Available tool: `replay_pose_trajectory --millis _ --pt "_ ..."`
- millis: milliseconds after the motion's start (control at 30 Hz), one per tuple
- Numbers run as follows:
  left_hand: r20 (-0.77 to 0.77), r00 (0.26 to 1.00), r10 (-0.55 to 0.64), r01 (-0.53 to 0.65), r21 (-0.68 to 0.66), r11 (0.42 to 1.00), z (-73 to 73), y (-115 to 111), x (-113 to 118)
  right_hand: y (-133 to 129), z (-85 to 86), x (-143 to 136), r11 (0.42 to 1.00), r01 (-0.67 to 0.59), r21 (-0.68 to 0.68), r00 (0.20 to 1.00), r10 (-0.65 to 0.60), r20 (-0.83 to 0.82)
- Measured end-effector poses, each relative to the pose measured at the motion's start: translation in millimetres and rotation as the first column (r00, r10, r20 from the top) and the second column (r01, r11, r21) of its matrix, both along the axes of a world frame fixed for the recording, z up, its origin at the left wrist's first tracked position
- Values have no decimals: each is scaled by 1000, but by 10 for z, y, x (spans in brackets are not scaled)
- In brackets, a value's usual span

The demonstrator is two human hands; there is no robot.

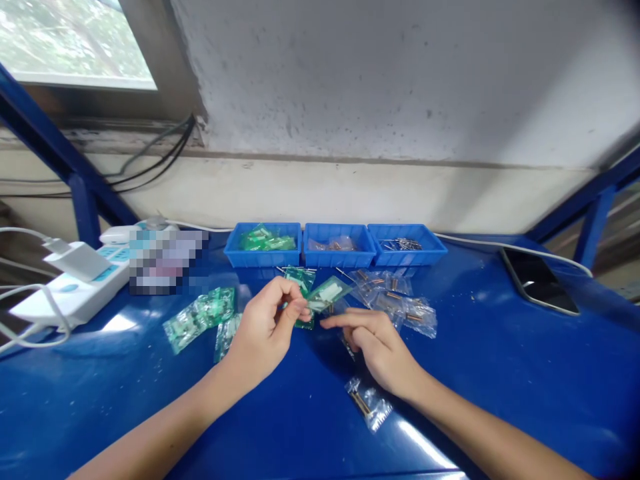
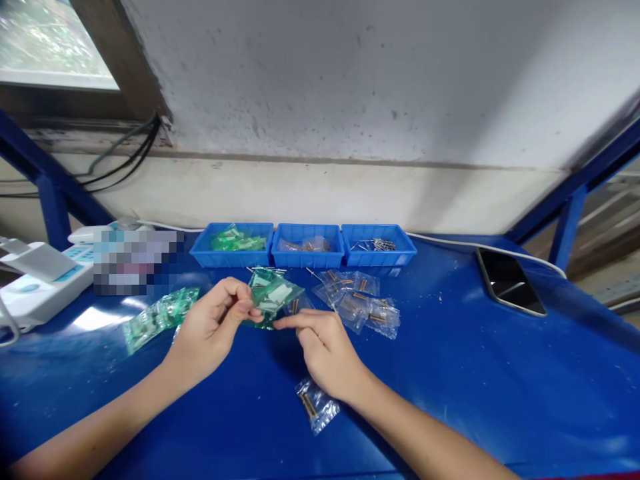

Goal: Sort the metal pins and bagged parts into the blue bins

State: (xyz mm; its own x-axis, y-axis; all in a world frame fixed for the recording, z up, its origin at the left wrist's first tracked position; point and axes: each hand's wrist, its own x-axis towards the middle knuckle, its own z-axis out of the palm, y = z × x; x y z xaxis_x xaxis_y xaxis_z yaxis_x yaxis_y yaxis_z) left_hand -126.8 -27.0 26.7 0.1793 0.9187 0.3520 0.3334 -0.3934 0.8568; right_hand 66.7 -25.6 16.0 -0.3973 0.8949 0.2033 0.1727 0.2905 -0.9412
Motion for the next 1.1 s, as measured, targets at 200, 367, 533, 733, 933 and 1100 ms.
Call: replay_pose_trajectory --millis 200,367,533,733,933,1100 --pt "-366 924 -115 248 341 907 3 -40 -62 96 127 15 812 -324 -486 870 54 -491" --pt "-269 951 -156 222 239 945 -8 -42 -33 30 106 26 860 -146 -489 937 -39 -348" --pt "215 976 -35 110 -347 931 2 -35 103 19 129 37 925 -234 -299 941 138 -309" --pt "532 830 -170 484 -533 694 90 -114 182 -111 259 -41 944 -327 36 887 293 358" --pt "606 787 -117 520 -549 655 74 -125 154 -179 213 -105 933 -323 159 873 229 430" --pt "543 829 -137 474 -550 688 84 -126 153 -205 170 -117 937 -310 162 868 210 449"
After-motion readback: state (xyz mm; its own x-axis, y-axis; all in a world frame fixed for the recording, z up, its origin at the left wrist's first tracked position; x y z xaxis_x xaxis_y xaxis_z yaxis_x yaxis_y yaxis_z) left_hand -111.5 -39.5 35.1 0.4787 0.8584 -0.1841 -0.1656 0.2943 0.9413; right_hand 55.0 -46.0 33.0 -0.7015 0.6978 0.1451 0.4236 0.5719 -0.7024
